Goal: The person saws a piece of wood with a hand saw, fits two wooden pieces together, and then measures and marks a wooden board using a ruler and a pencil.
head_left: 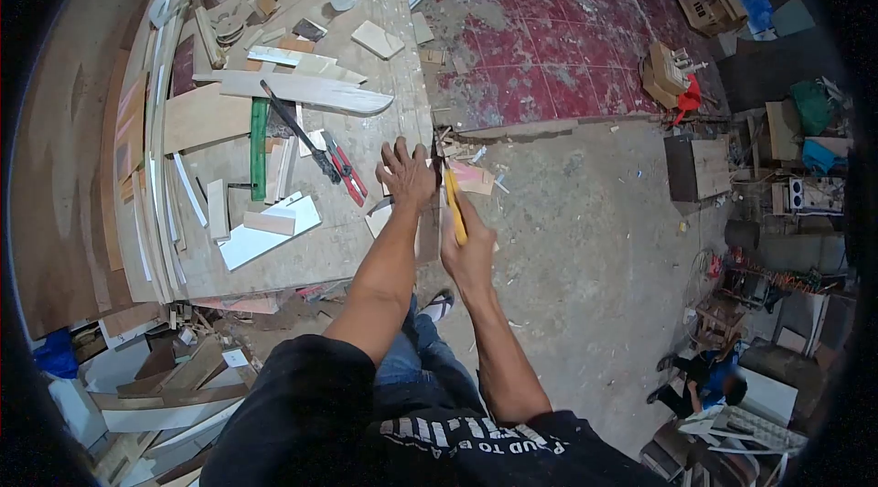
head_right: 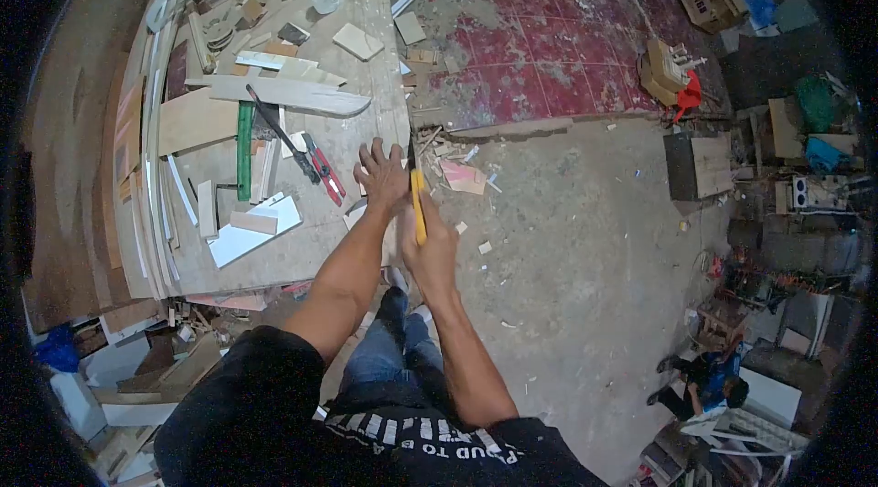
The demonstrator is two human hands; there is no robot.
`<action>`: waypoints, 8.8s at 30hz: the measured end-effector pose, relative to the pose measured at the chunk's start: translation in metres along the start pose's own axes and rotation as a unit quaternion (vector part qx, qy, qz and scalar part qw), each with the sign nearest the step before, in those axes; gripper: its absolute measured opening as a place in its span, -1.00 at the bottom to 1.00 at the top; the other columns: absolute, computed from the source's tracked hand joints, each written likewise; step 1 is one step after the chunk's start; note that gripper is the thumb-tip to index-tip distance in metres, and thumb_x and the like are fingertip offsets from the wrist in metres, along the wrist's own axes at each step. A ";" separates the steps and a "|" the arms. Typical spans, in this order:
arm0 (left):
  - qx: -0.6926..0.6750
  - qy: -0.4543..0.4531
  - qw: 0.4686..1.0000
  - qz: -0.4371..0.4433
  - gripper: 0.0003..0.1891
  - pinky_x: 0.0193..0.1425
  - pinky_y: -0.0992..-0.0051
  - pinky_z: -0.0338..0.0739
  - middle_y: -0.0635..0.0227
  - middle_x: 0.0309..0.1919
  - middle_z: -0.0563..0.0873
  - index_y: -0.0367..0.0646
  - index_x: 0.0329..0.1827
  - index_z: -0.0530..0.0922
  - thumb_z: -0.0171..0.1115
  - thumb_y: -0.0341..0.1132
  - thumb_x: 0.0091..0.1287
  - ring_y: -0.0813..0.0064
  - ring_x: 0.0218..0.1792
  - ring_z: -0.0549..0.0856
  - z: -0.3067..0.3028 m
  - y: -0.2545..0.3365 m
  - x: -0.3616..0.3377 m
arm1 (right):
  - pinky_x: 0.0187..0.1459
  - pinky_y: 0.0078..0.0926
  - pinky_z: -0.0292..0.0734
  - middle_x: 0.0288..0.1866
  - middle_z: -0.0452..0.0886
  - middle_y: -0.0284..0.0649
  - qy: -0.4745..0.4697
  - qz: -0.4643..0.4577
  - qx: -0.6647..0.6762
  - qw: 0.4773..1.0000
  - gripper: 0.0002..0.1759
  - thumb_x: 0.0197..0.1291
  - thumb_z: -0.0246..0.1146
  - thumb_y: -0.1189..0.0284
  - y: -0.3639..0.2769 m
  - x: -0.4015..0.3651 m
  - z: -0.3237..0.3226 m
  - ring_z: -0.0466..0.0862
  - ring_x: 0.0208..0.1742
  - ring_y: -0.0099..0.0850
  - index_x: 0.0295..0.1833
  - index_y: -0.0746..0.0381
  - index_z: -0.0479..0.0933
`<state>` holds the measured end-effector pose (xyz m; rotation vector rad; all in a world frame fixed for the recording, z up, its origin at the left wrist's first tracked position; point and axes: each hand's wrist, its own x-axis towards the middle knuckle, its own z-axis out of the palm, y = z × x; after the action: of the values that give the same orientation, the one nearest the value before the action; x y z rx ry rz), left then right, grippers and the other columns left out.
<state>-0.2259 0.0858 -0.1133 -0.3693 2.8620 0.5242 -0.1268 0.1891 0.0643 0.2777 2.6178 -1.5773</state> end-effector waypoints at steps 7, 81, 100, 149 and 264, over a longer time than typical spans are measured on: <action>-0.020 -0.008 1.000 -0.012 -0.49 0.50 -0.30 -0.07 0.07 0.57 0.16 0.03 0.34 0.49 0.19 -0.02 0.37 -0.19 0.63 -0.08 -0.006 0.006 0.001 | -0.08 -0.33 0.67 0.01 0.70 0.29 0.058 -0.081 0.007 0.995 -0.56 0.38 0.25 0.49 0.004 -0.037 -0.015 0.83 -0.06 -0.12 0.33 0.42 0.53; -0.051 -0.067 0.996 0.004 -0.51 0.50 -0.39 -0.15 -0.01 0.61 0.04 -0.02 0.33 0.44 0.13 0.03 0.44 -0.29 0.63 -0.21 -0.011 -0.002 0.004 | -0.02 -0.37 0.65 0.05 0.73 0.18 0.017 -0.060 0.003 0.998 -0.53 0.45 0.27 0.38 0.002 0.004 -0.005 0.80 -0.02 -0.27 0.36 0.39 0.49; -0.048 -0.072 0.996 0.000 -0.49 0.49 -0.42 -0.15 -0.03 0.60 0.05 -0.05 0.34 0.44 0.13 0.02 0.44 -0.32 0.63 -0.17 -0.013 -0.001 -0.001 | -0.07 -0.26 0.63 -0.02 0.68 0.30 0.042 -0.081 0.024 0.996 -0.55 0.44 0.25 0.41 -0.010 -0.039 -0.028 0.81 0.00 -0.08 0.34 0.40 0.49; -0.023 -0.032 0.998 0.046 -0.45 0.48 -0.39 -0.15 -0.06 0.60 0.07 -0.10 0.32 0.45 0.18 0.02 0.37 -0.33 0.62 -0.16 -0.003 -0.009 0.001 | 0.15 -0.31 0.61 0.11 0.70 0.23 0.009 -0.036 0.007 0.999 -0.57 0.42 0.27 0.43 0.014 0.045 0.021 0.75 0.17 -0.13 0.31 0.40 0.54; -0.020 -0.084 0.996 0.020 -0.48 0.49 -0.39 -0.14 -0.05 0.63 0.04 -0.05 0.39 0.39 0.09 0.00 0.46 -0.31 0.64 -0.20 -0.026 0.004 -0.004 | 0.06 -0.28 0.63 0.03 0.71 0.28 0.039 -0.063 0.001 0.997 -0.57 0.40 0.27 0.40 -0.018 -0.035 -0.028 0.78 0.09 -0.03 0.28 0.42 0.55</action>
<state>-0.2272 0.0802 -0.0870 -0.2621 2.7054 0.5898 -0.0949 0.2013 0.0984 0.1821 2.7426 -1.6400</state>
